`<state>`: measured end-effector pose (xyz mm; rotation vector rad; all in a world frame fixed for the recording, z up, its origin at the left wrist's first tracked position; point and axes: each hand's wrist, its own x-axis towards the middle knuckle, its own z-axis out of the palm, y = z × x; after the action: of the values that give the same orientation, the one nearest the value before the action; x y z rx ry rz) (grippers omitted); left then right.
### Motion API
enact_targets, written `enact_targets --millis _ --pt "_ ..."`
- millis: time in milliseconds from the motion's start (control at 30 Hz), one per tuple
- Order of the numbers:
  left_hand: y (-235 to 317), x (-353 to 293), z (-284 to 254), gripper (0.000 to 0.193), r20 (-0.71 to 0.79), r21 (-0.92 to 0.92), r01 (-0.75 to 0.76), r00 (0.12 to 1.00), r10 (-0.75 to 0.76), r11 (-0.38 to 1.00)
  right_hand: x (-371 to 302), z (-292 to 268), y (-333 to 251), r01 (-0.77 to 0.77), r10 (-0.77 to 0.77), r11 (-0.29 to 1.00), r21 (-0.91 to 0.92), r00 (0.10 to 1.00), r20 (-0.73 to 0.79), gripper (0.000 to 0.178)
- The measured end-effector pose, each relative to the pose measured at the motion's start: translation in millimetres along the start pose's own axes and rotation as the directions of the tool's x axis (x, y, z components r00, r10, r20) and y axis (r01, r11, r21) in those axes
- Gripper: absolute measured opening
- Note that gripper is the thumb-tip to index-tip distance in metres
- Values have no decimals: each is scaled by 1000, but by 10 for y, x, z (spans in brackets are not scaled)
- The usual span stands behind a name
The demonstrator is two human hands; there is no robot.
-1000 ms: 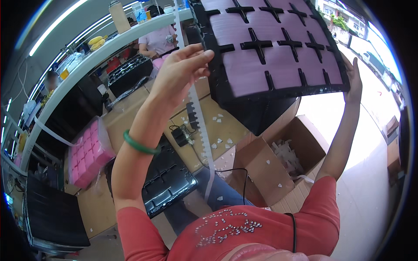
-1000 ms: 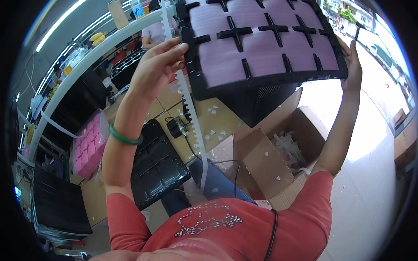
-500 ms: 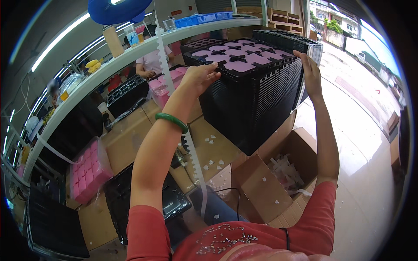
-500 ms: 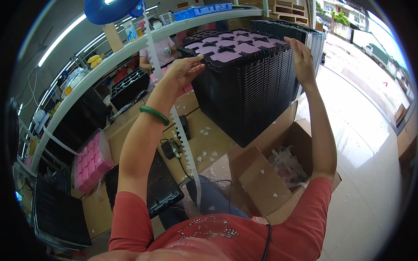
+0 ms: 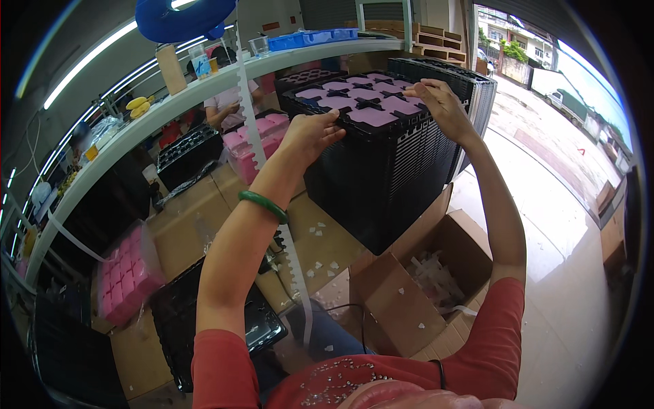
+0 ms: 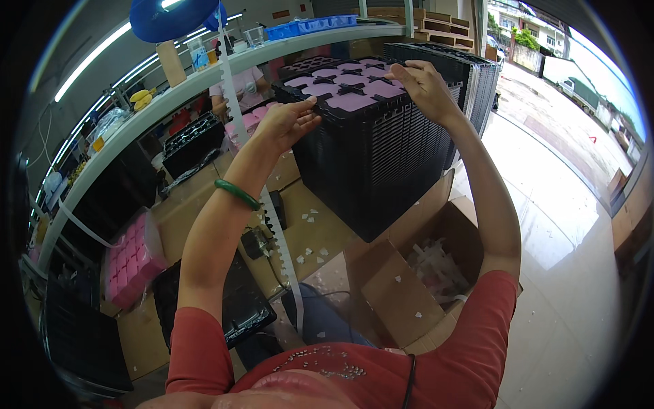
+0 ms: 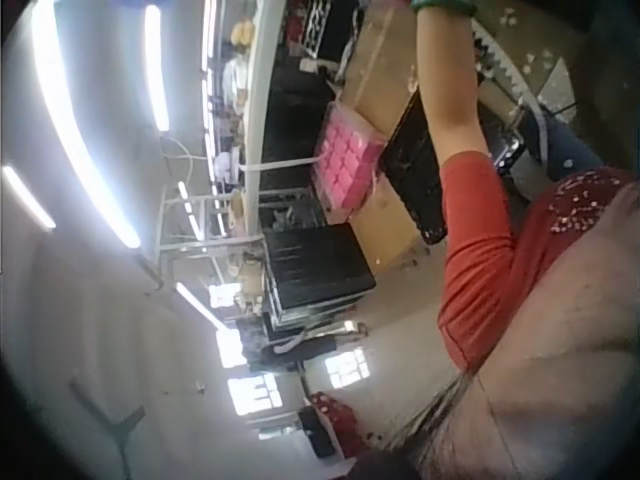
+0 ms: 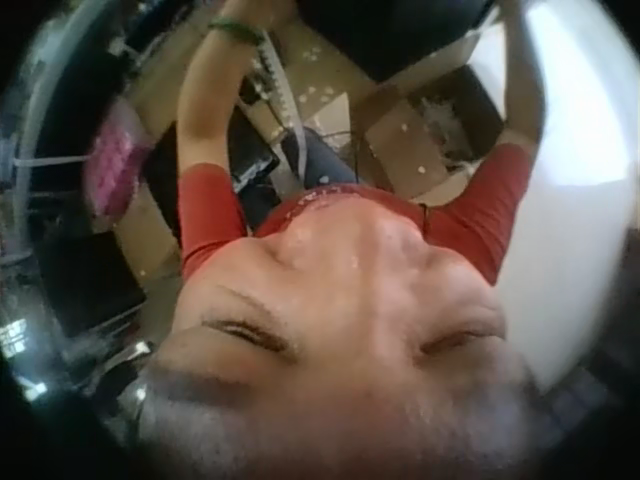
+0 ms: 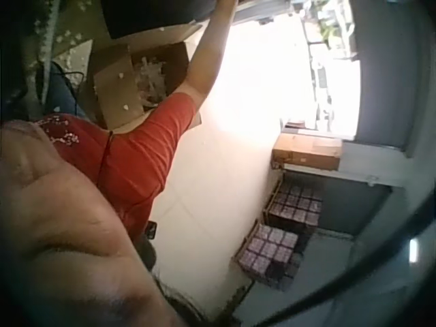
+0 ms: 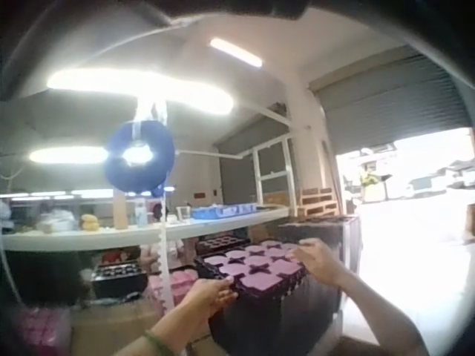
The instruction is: The recorder is assembling an electronic panel by inserting pink components into a grid frame and applying adhesive strips.
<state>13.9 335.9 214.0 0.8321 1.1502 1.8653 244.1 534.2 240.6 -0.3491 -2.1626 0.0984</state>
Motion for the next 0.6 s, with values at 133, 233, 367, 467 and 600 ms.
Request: enact_targets --millis 133,233,367,467,600 --pt "-21 1 11 22 -16 -19 -17 1000 17 1000 226 115 22 0 23 997 -82 960 277 76" --pt "-44 -29 16 23 3 -20 -35 999 35 999 261 99 -22 -18 39 998 -68 947 319 75" --pt "-101 -54 -16 29 -21 16 -72 997 72 997 291 65 -109 -29 21 999 14 922 388 78" --pt "-115 -26 -66 39 -42 132 -81 995 87 988 208 93 -150 75 -83 996 54 982 167 76" --pt "-310 105 -73 50 -227 687 -371 707 669 625 253 46 -101 -32 -31 985 171 935 353 67"
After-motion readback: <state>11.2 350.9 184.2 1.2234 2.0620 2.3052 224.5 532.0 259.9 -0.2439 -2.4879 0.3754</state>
